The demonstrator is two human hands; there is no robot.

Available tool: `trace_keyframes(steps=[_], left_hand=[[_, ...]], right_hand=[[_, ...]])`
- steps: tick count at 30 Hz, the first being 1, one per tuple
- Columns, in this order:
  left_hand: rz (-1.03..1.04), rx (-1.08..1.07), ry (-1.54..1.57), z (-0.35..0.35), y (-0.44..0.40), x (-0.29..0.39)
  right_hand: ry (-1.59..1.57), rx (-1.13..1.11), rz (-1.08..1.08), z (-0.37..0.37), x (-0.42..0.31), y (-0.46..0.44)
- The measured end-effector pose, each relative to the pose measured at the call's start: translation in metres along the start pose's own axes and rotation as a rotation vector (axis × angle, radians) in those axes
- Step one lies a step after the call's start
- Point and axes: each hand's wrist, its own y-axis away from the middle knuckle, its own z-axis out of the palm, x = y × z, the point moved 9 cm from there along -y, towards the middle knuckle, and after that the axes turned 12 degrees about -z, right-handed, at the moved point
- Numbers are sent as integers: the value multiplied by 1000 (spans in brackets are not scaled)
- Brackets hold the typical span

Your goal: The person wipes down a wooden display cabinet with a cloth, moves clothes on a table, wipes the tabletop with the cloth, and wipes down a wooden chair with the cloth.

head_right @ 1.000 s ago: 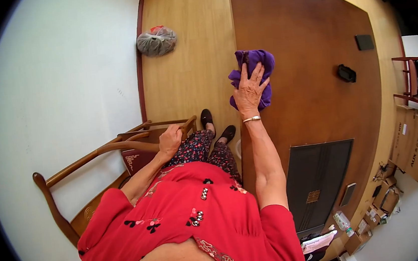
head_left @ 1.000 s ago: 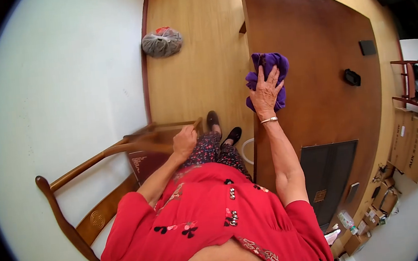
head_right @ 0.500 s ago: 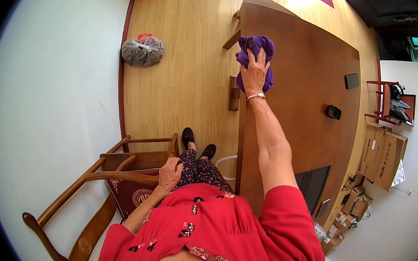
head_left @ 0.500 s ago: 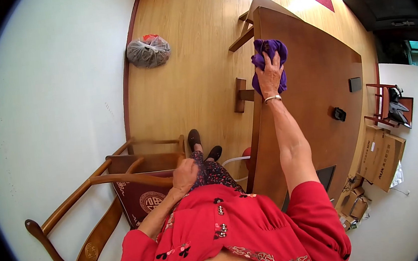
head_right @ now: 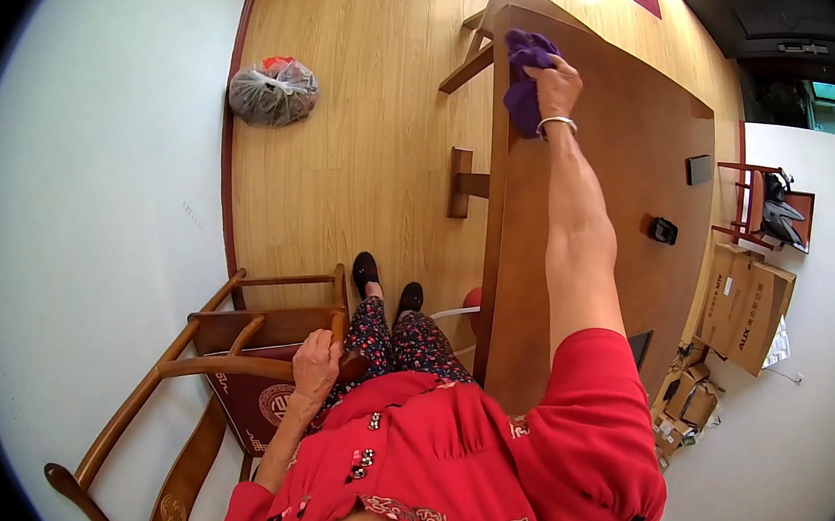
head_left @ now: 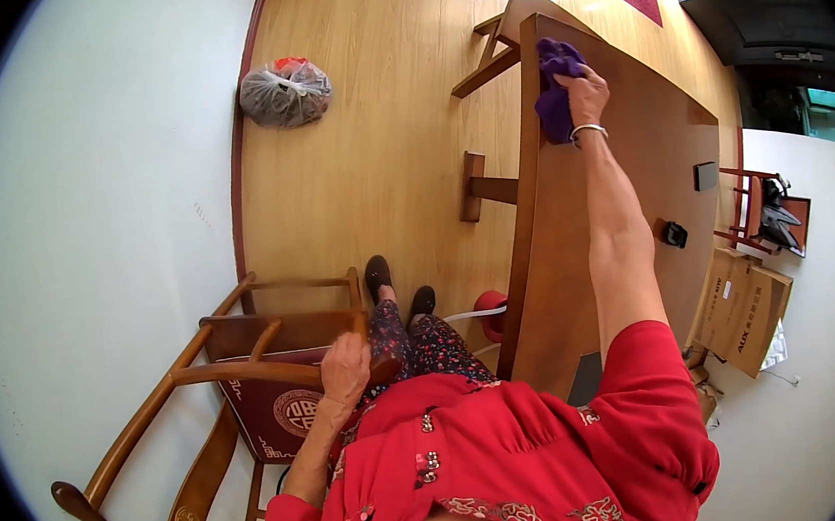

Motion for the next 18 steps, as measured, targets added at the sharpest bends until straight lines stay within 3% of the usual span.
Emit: trace_keyframes(steps=[2, 4, 5, 7, 9, 11, 12, 15, 18], left_hand=[[28, 7, 35, -4, 1, 11], [15, -7, 38, -2, -4, 12], [26, 11, 40, -4, -6, 16], [27, 18, 33, -2, -4, 13], [22, 30, 27, -1, -6, 12], [9, 29, 18, -1, -5, 12], [-7, 23, 14, -1, -1, 9], [-35, 6, 11, 3, -5, 4], [-95, -6, -8, 7, -3, -5]], right_hand=[[-631, 332, 571, -31, 53, 20], [-502, 603, 721, -83, 42, 45], [-502, 608, 717, -92, 35, 54], [-501, 420, 315, -103, -6, 43], [-229, -6, 42, -66, -19, 52], [284, -331, -444, -20, -66, 78], [622, -436, -389, -1, -57, 90], [542, -357, -256, 20, -40, 55], [636, -287, -462, 39, -45, 10]])
